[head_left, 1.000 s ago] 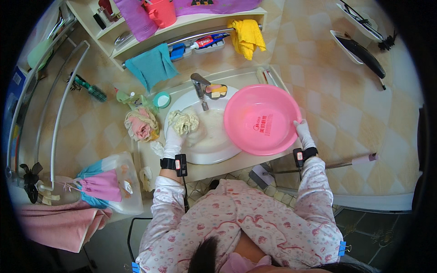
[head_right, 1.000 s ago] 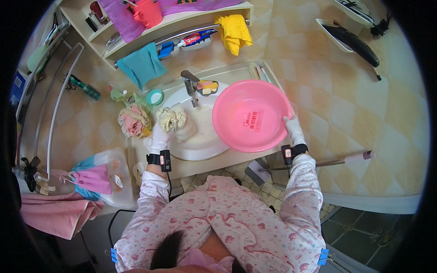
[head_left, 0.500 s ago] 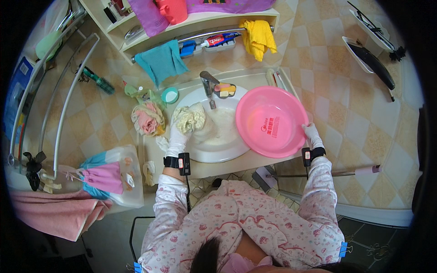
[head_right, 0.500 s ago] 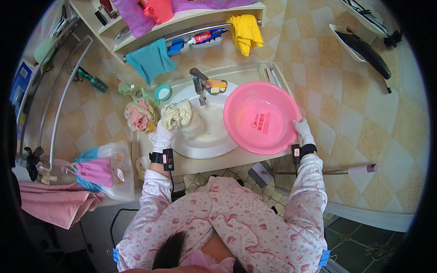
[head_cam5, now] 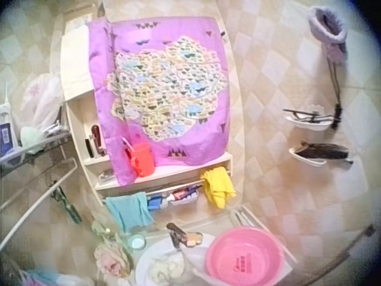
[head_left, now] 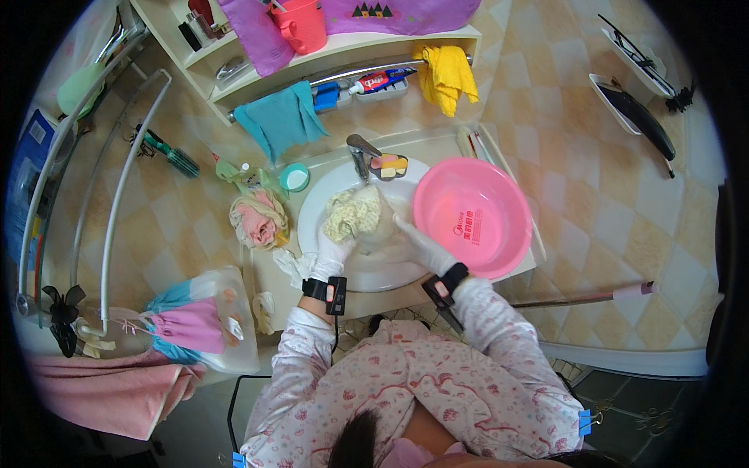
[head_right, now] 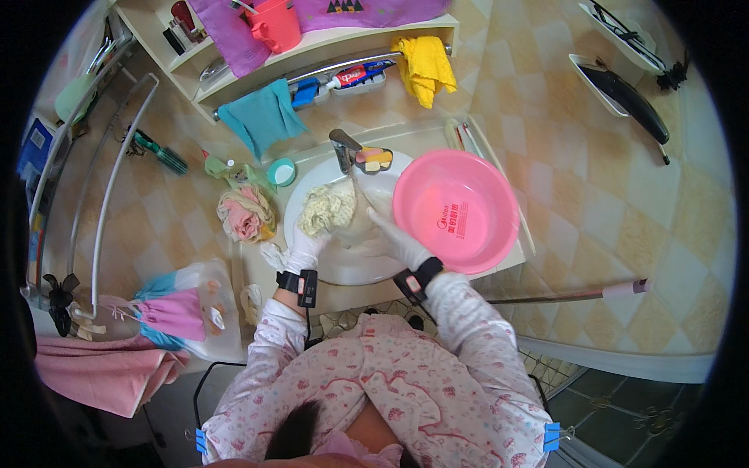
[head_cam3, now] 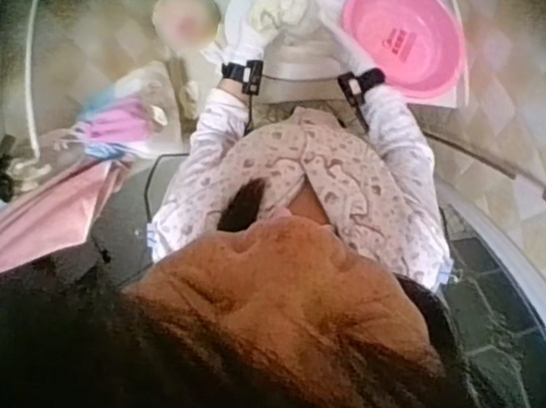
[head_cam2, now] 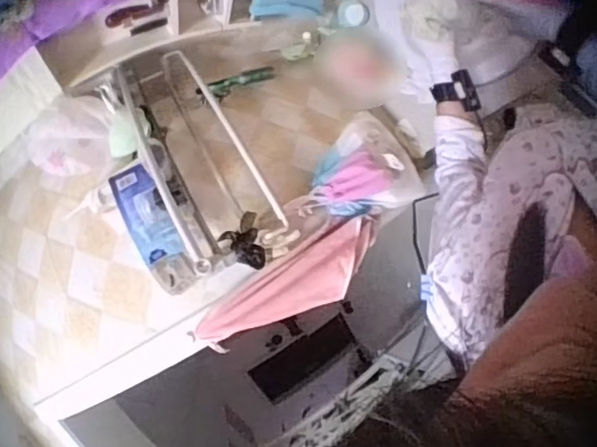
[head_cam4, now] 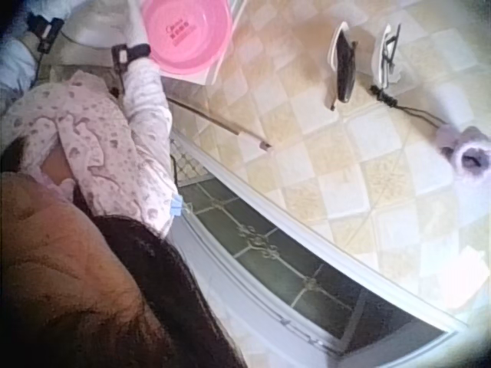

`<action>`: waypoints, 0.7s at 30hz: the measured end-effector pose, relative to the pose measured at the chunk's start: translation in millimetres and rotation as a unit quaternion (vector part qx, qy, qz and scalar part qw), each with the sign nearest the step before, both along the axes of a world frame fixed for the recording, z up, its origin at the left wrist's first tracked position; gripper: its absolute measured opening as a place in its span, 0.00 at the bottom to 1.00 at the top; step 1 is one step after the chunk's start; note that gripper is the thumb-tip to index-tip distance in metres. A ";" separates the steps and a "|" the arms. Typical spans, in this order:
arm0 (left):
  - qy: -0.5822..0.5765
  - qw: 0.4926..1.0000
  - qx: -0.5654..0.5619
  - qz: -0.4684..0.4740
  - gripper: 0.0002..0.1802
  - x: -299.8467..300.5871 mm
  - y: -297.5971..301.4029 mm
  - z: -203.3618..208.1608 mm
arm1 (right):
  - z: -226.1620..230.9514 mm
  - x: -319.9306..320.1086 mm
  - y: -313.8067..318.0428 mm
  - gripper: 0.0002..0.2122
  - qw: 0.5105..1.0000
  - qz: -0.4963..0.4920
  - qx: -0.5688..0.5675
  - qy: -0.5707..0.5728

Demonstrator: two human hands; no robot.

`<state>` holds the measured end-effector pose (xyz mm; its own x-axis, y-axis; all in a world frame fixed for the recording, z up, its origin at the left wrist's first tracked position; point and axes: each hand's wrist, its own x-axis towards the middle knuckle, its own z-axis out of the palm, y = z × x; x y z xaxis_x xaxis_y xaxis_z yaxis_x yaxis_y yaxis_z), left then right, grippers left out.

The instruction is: The person hand washes a small piece of clothing in a pink basin filled with soapy water. They repeatedly agitate and squeeze the fabric, then rinse it under the tap and wring it out.

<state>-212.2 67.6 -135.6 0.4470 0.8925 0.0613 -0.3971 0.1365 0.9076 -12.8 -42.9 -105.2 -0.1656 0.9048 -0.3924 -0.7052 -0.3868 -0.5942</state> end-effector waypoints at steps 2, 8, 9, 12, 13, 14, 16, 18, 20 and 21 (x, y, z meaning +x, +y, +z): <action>-0.068 0.992 -0.075 -0.070 0.25 -2.3 -0.2 -10.5 | -20.8 -15.4 29.5 0.27 0.982 -0.006 -0.013 0.191; 0.059 0.986 -0.024 -0.152 0.30 -14.6 3.9 -30.2 | -108.4 -42.3 85.1 0.21 0.988 -0.122 -0.047 0.086; 0.110 0.979 -0.042 -0.164 0.30 -16.8 3.0 -28.3 | -111.4 -46.5 86.3 0.19 0.990 -0.130 -0.026 0.051; -0.159 0.879 -0.410 -0.185 0.30 -24.8 -2.0 -15.7 | -88.4 -58.8 81.6 0.13 0.968 -0.213 0.000 -0.132; -0.073 0.917 -0.349 -0.180 0.30 -25.2 -2.4 -12.6 | -72.5 -63.5 81.8 0.12 0.957 -0.177 0.003 -0.229; 0.017 0.949 -0.270 -0.162 0.29 -25.5 -5.2 -11.7 | -55.6 -69.5 83.4 0.12 0.940 -0.142 0.021 -0.308; 0.051 0.956 -0.244 -0.151 0.29 -22.5 -4.1 -15.7 | -26.9 -83.9 86.8 0.11 0.821 -0.004 0.100 -0.562; -0.034 0.924 -0.355 -0.140 0.28 -12.4 9.9 -28.6 | -13.6 -95.8 88.8 0.10 0.495 0.162 0.229 -0.822; -0.044 0.900 -0.410 -0.140 0.27 -3.5 21.6 -46.8 | -20.7 -102.2 82.8 0.09 0.726 0.008 0.134 -0.675; -0.035 0.890 -0.438 -0.123 0.26 -0.4 26.2 -55.7 | -30.2 -102.3 78.7 0.09 0.813 -0.070 0.069 -0.574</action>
<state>-212.6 93.8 -191.3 0.6583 0.4865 -0.5744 -0.3090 0.8705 0.3831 -115.1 35.8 -135.4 0.3464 0.9317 -0.1093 0.3135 -0.2248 -0.9226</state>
